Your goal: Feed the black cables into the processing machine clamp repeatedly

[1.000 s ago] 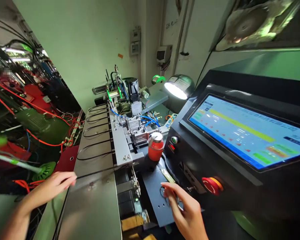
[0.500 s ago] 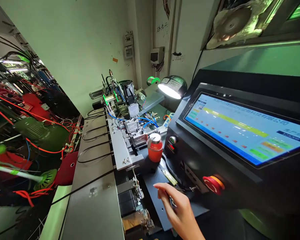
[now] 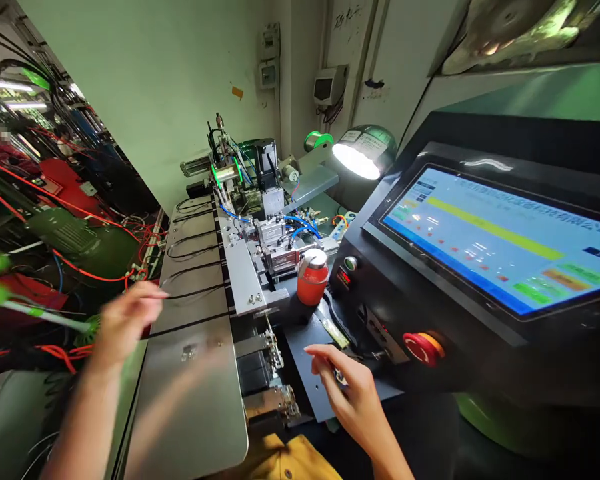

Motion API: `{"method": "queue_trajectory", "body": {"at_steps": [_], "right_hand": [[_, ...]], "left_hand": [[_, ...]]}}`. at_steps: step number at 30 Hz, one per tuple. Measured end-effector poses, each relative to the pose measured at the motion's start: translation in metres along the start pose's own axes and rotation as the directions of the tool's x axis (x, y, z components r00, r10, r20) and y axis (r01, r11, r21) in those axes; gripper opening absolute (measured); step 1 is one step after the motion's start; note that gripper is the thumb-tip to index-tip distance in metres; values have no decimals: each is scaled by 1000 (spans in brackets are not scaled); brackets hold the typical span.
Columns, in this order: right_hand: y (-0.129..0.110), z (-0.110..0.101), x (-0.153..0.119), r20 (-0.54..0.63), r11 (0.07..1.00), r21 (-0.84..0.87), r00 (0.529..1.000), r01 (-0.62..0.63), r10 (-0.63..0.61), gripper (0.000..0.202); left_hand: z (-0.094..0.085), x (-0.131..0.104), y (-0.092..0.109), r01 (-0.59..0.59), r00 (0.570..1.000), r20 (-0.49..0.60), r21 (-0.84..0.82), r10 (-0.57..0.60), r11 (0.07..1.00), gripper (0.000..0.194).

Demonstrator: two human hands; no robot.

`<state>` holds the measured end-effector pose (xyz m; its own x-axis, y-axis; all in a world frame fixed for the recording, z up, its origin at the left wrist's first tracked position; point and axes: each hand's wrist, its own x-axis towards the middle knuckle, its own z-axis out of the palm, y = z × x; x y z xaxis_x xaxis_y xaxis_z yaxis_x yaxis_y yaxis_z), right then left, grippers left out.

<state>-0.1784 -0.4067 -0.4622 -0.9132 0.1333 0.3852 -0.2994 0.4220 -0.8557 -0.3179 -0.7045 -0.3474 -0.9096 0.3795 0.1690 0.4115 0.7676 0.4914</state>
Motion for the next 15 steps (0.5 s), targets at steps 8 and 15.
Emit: {"method": "queue_trajectory", "body": {"at_steps": [8,15], "right_hand": [[-11,15,-1,65,962,168,977,-213,205,13],[-15,29,6,169,926,252,955,-280,243,21]], "left_hand": [[104,-17,70,-107,939,245,-456,241,883,21],[108,-30,65,-135,931,274,-352,240,926,16]]}}
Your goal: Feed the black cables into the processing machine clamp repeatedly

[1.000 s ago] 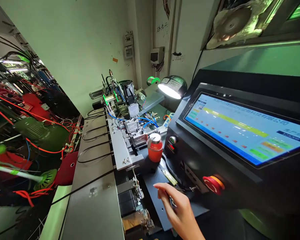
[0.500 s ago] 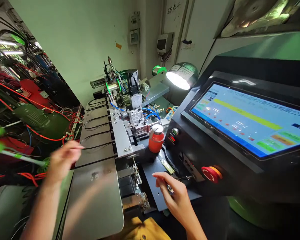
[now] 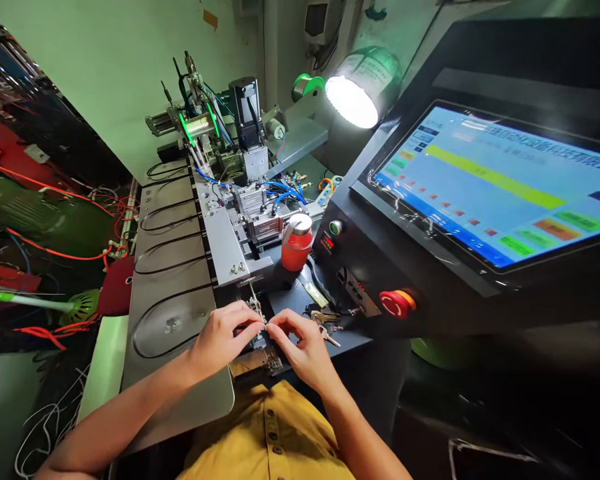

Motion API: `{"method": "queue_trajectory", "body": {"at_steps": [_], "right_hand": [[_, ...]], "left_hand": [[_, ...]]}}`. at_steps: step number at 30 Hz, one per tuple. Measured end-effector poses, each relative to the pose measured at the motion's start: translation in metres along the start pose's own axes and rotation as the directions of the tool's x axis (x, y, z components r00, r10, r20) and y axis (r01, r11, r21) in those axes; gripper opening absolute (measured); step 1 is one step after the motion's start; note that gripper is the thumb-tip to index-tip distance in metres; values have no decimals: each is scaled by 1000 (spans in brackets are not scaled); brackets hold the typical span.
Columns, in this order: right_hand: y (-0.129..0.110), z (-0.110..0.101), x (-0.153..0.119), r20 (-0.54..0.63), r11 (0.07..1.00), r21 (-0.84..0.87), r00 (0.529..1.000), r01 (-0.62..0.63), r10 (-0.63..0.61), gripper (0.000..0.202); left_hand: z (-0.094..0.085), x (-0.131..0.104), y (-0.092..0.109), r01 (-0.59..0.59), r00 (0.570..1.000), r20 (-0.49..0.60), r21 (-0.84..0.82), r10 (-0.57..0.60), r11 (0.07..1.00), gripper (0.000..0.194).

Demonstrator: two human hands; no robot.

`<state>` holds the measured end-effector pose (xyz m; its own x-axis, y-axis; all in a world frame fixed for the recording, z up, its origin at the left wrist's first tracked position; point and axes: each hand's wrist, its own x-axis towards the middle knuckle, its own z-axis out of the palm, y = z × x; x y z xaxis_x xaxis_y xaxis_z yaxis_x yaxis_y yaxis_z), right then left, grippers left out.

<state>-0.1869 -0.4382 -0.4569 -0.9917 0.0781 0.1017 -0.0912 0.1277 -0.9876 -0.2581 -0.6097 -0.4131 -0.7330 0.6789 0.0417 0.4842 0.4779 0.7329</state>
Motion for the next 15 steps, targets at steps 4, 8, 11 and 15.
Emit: {"method": "queue_trajectory", "body": {"at_steps": [4,8,11,15], "right_hand": [[-4,-5,1,132,999,39,991,-28,23,25],[-5,13,-5,-144,987,114,985,115,-98,21],[-4,34,-10,-358,944,98,896,316,-263,15],[-2,49,-12,-421,924,88,854,372,-304,17]], "left_hand": [[-6,1,11,-17,993,120,29,14,999,18],[-2,-3,20,57,998,26,-118,-54,991,20],[5,-7,20,94,995,3,-269,-97,959,24],[12,-11,16,83,994,-39,-329,-101,941,24]]}}
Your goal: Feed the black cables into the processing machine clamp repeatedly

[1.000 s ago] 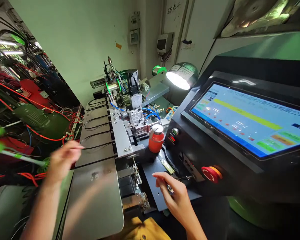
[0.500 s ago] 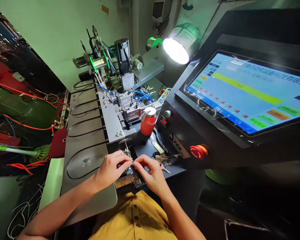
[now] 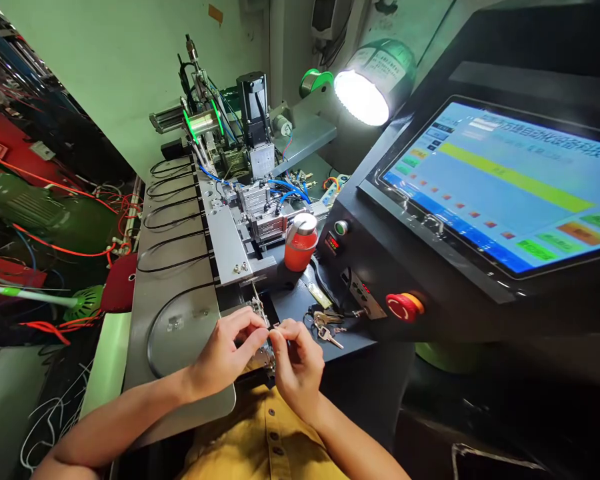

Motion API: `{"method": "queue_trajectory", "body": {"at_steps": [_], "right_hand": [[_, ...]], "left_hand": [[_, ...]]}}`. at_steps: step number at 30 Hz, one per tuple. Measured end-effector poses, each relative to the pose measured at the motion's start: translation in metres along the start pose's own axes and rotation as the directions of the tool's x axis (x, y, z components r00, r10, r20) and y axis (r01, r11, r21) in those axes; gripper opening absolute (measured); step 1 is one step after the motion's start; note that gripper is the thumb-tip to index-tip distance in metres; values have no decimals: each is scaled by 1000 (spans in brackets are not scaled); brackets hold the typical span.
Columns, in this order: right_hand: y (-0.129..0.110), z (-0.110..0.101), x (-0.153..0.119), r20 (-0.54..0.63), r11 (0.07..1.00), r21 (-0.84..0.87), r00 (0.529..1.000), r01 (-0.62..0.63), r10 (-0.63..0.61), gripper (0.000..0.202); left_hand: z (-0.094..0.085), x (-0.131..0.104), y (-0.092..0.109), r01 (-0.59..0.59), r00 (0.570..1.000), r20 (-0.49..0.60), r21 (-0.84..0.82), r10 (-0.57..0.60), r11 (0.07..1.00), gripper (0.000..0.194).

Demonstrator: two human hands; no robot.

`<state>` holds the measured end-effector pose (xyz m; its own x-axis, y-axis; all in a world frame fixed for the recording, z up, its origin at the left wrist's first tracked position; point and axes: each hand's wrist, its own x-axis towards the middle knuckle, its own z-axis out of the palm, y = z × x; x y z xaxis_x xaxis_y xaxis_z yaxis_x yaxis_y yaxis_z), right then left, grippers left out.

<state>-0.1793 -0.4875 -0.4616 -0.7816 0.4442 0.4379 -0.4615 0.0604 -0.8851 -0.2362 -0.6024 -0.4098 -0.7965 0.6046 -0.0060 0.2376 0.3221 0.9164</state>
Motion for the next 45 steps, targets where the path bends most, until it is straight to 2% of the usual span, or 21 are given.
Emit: {"method": "queue_trajectory", "body": {"at_steps": [4,6,9,14,23,28,33,38,42,45], "right_hand": [[1,-4,3,18,993,44,994,-112,111,18],[2,-11,7,87,980,44,978,-193,189,19],[5,-24,16,198,958,-44,937,-285,287,20],[12,-41,27,135,926,-173,923,-337,361,23],[20,-42,24,160,916,-225,915,-332,371,24],[35,-38,32,241,912,-261,893,-317,380,27],[52,-23,47,361,919,-314,866,-238,347,29],[57,-12,51,416,943,-287,866,-166,279,28],[62,-12,50,437,959,-182,855,-219,278,28],[65,-13,50,440,956,-139,849,-257,292,29]], "left_hand": [[0,0,-1,-24,1000,-18,45,25,999,23],[-2,3,-2,-18,1000,-12,70,18,997,23],[-11,12,-7,31,999,-10,169,-30,985,24],[-24,26,-24,122,992,-25,317,-120,941,25],[-17,33,-27,174,984,-54,452,-168,875,24],[-15,37,-25,197,980,-69,502,-188,842,24],[-14,40,-24,198,979,-65,508,-192,838,24],[-15,40,-26,170,985,-52,512,-167,842,24],[-16,37,-26,105,994,-32,547,-104,830,22],[-15,30,-29,35,998,-68,615,9,788,16]]}}
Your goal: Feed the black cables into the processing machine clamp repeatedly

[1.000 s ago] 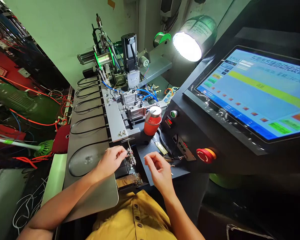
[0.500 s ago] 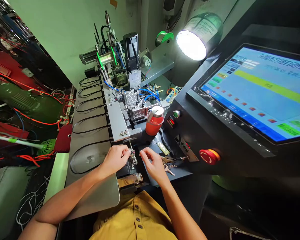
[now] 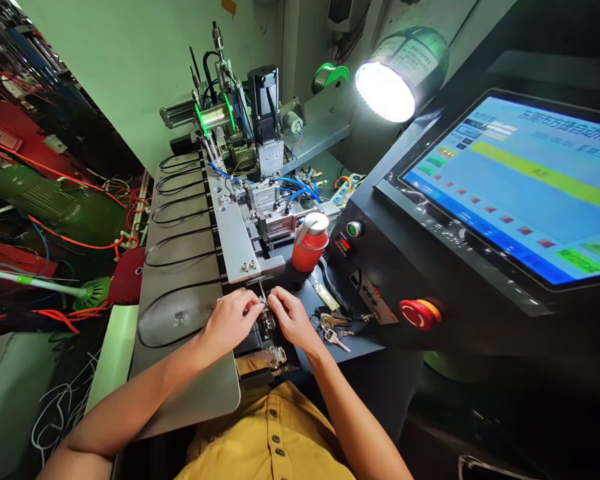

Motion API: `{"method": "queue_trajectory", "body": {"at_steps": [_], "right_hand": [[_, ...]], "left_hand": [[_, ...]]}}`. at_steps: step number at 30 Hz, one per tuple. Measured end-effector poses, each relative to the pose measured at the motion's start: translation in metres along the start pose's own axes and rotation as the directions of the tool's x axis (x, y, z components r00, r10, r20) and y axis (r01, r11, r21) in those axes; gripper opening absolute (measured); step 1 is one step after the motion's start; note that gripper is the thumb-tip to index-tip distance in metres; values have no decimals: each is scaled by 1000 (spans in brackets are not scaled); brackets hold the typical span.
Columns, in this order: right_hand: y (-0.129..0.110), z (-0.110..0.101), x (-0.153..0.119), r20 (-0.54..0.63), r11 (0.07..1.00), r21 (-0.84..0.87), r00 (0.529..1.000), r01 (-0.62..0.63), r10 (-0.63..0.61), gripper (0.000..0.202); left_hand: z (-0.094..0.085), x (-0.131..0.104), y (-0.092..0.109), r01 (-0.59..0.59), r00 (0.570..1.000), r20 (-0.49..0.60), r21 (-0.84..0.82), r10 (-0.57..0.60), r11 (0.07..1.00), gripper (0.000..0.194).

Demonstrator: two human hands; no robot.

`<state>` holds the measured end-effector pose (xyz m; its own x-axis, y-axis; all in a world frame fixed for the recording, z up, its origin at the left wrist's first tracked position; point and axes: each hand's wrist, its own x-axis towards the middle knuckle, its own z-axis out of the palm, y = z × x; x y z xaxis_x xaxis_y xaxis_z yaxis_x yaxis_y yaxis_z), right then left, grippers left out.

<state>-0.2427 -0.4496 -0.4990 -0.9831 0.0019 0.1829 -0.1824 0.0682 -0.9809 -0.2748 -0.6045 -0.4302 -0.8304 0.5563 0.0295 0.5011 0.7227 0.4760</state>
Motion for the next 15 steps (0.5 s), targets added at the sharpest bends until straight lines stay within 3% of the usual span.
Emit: {"method": "queue_trajectory", "body": {"at_steps": [4,9,12,15], "right_hand": [[2,1,0,-5,1000,31,1000,-3,3,29],[6,4,-1,-32,998,63,999,2,0,31],[9,6,-2,-45,997,75,999,-10,14,31],[10,7,-2,-44,997,80,999,-15,19,31]], "left_hand": [[4,-11,-5,-191,969,-123,178,215,965,18],[3,-10,-11,-487,828,-38,448,560,750,26],[1,-7,-14,-564,770,11,479,638,673,29],[2,-7,-17,-550,774,-16,479,634,684,30]]}}
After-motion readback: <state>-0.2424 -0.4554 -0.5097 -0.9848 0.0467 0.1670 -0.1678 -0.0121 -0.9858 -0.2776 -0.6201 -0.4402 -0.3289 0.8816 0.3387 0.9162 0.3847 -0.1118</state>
